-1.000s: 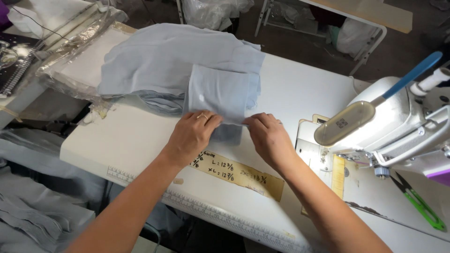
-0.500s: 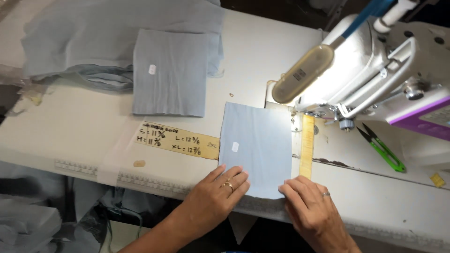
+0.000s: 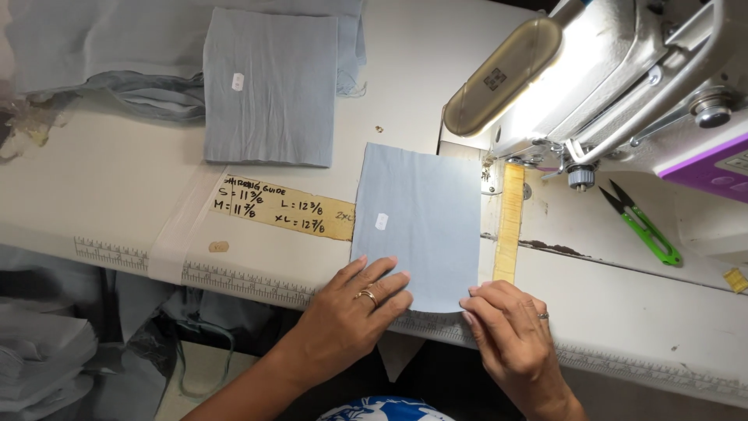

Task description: Folding fabric edges and aligning them using a guide on a sewing machine table

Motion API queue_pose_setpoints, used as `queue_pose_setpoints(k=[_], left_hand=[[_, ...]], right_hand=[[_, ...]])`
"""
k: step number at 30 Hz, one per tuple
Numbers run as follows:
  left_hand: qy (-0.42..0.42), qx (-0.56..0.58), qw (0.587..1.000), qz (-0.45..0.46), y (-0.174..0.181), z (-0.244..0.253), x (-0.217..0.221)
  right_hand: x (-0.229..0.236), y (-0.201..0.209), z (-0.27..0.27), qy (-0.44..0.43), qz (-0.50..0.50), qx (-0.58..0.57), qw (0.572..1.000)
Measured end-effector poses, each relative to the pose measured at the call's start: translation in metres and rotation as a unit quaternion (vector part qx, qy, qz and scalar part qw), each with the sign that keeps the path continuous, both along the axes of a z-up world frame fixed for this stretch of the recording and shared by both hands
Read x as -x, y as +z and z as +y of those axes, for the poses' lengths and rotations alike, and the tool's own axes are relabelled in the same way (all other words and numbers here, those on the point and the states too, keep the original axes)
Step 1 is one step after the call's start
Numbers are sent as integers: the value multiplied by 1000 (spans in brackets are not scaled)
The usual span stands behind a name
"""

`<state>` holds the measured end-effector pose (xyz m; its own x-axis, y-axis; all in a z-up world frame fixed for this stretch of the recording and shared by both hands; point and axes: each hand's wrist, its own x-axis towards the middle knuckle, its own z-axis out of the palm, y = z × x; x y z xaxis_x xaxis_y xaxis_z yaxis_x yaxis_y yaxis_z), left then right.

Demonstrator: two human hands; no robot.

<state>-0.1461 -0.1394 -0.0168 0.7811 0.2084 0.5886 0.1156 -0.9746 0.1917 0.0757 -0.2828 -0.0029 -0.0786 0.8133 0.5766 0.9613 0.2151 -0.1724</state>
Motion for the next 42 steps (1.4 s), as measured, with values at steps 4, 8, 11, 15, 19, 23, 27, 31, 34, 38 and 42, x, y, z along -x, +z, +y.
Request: queue_pose_setpoints(k=[4, 8, 11, 15, 19, 23, 27, 31, 34, 38, 42], left_hand=[[19, 13, 999, -26, 4, -5, -8], [29, 81, 995, -42, 9, -6, -11], [35, 93, 994, -50, 9, -5, -11], [42, 145, 987, -60, 7, -6, -15], [66, 181, 980, -43, 6, -5, -19], [75, 162, 984, -27, 5, -4, -22], [73, 153, 985, -23, 8, -1, -24], [69, 143, 987, -16, 11, 0, -26], [69, 142, 987, -8, 12, 0, -27], [73, 134, 988, -3, 12, 0, -27], [72, 145, 987, 1, 8, 2, -26]], right_hand=[[-4, -1, -2, -3, 56, 21, 998], [-7, 3, -1, -4, 56, 41, 998], [-10, 9, 0, -10, 73, 51, 996], [-12, 11, -1, -33, 136, 95, 986], [-12, 19, 3, -67, 191, 155, 967], [-15, 20, 4, -87, 230, 203, 948], [-15, 18, 6, -90, 238, 203, 945], [-14, 19, 7, -93, 237, 199, 946], [-14, 19, 7, -96, 240, 206, 944], [-15, 18, 7, -93, 245, 209, 942], [-18, 18, 8, -74, 243, 198, 947]])
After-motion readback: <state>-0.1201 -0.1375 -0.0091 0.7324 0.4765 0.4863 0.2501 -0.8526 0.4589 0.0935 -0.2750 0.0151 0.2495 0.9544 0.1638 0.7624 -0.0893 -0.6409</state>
